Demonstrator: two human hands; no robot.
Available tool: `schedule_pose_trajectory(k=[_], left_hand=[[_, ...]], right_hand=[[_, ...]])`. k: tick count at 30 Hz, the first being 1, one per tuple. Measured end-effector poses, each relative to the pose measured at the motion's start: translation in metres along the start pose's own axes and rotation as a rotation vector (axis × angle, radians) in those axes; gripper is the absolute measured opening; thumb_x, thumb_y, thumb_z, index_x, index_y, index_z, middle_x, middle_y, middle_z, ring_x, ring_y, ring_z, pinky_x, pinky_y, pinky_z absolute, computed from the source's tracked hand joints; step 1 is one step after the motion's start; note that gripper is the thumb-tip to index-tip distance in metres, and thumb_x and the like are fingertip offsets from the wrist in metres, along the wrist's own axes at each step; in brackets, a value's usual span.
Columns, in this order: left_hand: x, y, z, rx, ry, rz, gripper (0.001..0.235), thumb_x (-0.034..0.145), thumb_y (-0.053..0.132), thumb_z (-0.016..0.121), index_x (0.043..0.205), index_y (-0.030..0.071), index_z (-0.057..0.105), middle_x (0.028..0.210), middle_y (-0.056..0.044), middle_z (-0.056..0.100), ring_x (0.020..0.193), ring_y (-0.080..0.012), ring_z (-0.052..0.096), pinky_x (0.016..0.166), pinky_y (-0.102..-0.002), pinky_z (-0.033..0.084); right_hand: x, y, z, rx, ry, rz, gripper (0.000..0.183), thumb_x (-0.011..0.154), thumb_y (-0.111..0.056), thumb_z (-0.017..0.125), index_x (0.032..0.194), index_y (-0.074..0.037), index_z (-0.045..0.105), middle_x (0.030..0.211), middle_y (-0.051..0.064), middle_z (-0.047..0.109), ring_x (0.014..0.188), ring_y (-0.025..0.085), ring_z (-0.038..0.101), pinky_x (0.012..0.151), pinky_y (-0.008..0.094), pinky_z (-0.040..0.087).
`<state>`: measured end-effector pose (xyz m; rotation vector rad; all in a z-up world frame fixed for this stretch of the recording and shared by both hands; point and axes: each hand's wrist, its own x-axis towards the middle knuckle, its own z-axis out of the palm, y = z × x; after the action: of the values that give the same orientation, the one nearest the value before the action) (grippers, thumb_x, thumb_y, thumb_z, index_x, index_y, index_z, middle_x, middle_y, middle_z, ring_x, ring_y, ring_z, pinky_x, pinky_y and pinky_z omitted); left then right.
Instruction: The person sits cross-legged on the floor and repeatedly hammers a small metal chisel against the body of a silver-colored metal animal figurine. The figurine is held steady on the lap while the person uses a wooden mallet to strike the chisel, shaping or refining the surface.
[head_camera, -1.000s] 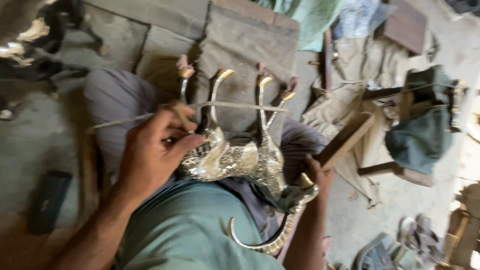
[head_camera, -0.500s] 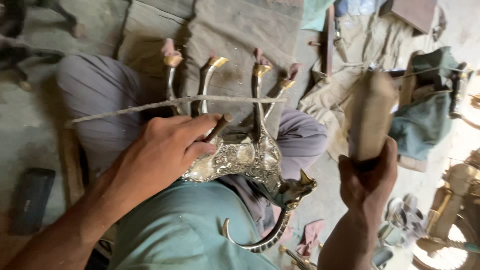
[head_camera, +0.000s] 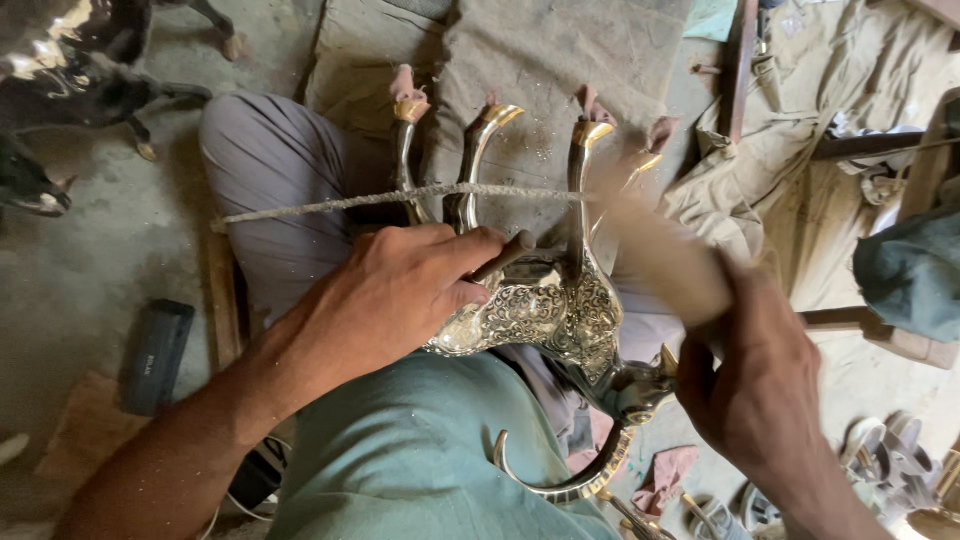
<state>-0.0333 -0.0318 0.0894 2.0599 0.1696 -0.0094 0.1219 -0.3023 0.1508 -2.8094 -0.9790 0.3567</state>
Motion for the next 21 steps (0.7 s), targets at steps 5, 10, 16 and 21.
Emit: schedule_pose_trajectory(k=[5,10,16,21], left_hand=[[0.000,-0.004,0.001,0.017,0.007,0.044,0.035,0.086,0.017,0.079,0.116,0.003,0.067,0.080,-0.015,0.070,0.069,-0.0298,0.072,0.057,-0.042,0.054],[-0.003,-0.007,-0.004,-0.083,0.140,0.117,0.036,0.090,0.017,0.075,0.121,0.002,0.065,0.093,-0.014,0.072,0.070,-0.0242,0.073,0.059,-0.036,0.057],[-0.004,-0.004,-0.006,-0.058,-0.011,-0.048,0.033,0.089,0.021,0.077,0.116,0.005,0.067,0.083,-0.013,0.070,0.068,-0.0269,0.072,0.059,-0.042,0.053],[-0.003,-0.004,-0.004,-0.027,0.014,0.018,0.036,0.088,0.019,0.077,0.119,0.004,0.066,0.090,-0.015,0.071,0.077,-0.0327,0.072,0.064,-0.043,0.055]], right_hand=[[-0.011,0.001,0.006,0.083,0.097,-0.100,0.068,0.080,-0.002,0.065,0.145,0.001,0.045,0.107,0.019,0.065,0.088,0.029,0.067,0.068,0.040,0.057],[-0.003,0.014,0.003,-0.222,0.112,-0.264,0.066,0.080,0.001,0.069,0.143,-0.004,0.051,0.111,0.018,0.069,0.090,0.032,0.069,0.076,0.044,0.057],[0.010,0.004,-0.009,-0.137,0.212,-0.277,0.060,0.086,0.003,0.068,0.143,-0.001,0.048,0.116,0.020,0.069,0.098,0.031,0.070,0.082,0.042,0.058],[0.022,-0.019,-0.013,0.296,0.099,-0.119,0.061,0.082,-0.001,0.070,0.137,-0.006,0.044,0.109,0.011,0.066,0.094,0.024,0.066,0.080,0.039,0.055]])
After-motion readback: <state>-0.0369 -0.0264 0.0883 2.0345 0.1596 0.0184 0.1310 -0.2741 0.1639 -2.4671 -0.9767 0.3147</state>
